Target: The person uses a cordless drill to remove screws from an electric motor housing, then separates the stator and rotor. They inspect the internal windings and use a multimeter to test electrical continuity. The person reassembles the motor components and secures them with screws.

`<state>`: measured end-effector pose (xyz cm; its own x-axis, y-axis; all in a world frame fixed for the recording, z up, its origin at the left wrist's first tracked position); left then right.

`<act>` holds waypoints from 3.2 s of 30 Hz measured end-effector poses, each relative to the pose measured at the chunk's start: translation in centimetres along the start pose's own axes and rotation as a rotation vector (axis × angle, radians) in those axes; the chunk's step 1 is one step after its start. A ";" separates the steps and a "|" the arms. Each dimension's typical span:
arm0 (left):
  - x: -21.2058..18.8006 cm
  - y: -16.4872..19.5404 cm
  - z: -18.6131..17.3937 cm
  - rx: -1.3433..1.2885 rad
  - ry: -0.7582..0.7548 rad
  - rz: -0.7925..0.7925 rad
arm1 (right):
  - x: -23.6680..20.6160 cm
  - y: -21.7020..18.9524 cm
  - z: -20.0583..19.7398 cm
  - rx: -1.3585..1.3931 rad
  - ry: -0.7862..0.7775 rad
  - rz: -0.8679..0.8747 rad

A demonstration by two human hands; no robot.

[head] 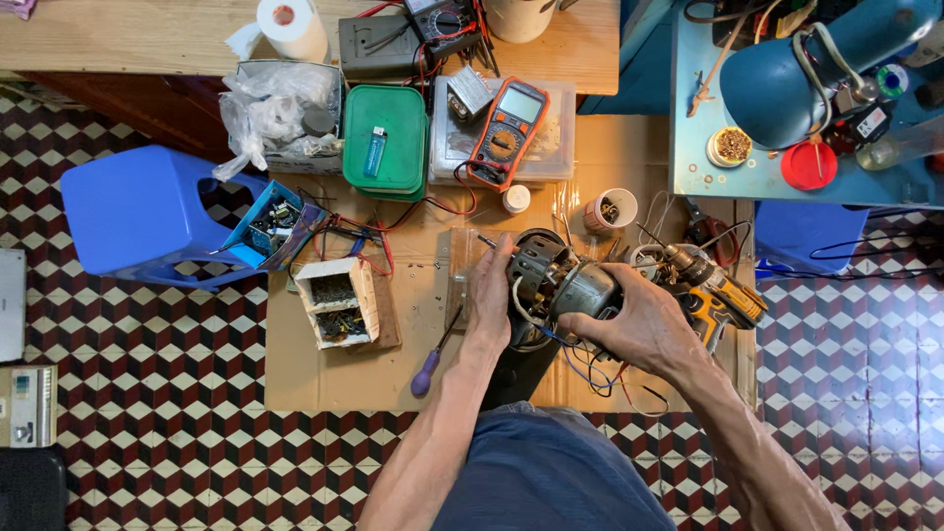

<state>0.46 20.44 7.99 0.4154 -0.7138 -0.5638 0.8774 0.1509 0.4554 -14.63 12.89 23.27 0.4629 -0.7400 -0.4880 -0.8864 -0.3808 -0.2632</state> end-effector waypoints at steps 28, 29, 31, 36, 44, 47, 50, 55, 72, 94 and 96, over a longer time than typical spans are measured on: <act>-1.4 -0.4 0.5 0.056 0.001 0.089 | -2.4 0.5 -0.3 0.020 0.044 0.081; -1.5 -0.5 0.4 0.066 0.002 0.111 | -2.6 0.5 -0.4 0.027 0.043 0.100; -1.7 -0.5 0.4 0.081 -0.006 0.136 | -3.1 0.5 -0.3 0.051 0.056 0.117; -2.4 -1.2 0.5 0.089 0.019 0.111 | -4.1 1.1 0.4 0.081 0.044 0.191; -3.2 -1.3 1.3 0.109 0.002 0.128 | -4.4 2.3 0.9 0.090 0.090 0.179; -3.3 -1.2 1.5 0.117 0.008 0.170 | -4.2 2.5 0.8 0.085 0.114 0.174; -3.3 -1.1 1.7 0.137 0.023 0.182 | -4.0 2.6 1.0 0.100 0.050 0.208; -3.6 -0.7 2.0 0.185 0.026 0.226 | -4.0 2.3 1.5 0.045 0.165 0.179; -3.3 -0.4 1.2 0.144 0.042 0.293 | -5.2 0.0 4.1 0.049 0.351 0.357; -5.3 -0.1 2.1 0.318 0.074 0.454 | -6.5 0.4 6.2 0.033 0.622 0.354; -5.2 -0.1 2.0 0.245 0.088 0.423 | -6.4 0.3 7.0 0.065 0.680 0.320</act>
<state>-2.23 22.80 12.24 0.7510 -0.5627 -0.3455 0.5493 0.2420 0.7998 -17.85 21.38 20.51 0.0570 -0.9961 0.0672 -0.9646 -0.0723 -0.2535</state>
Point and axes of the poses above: each hand's wrist, its own x-axis towards the middle knuckle, its own z-axis out of the palm, y = z × x, the point moved 2 cm from there along x, towards the middle knuckle, and after that the axes turned 15 degrees about -x, right-handed, at the moved point
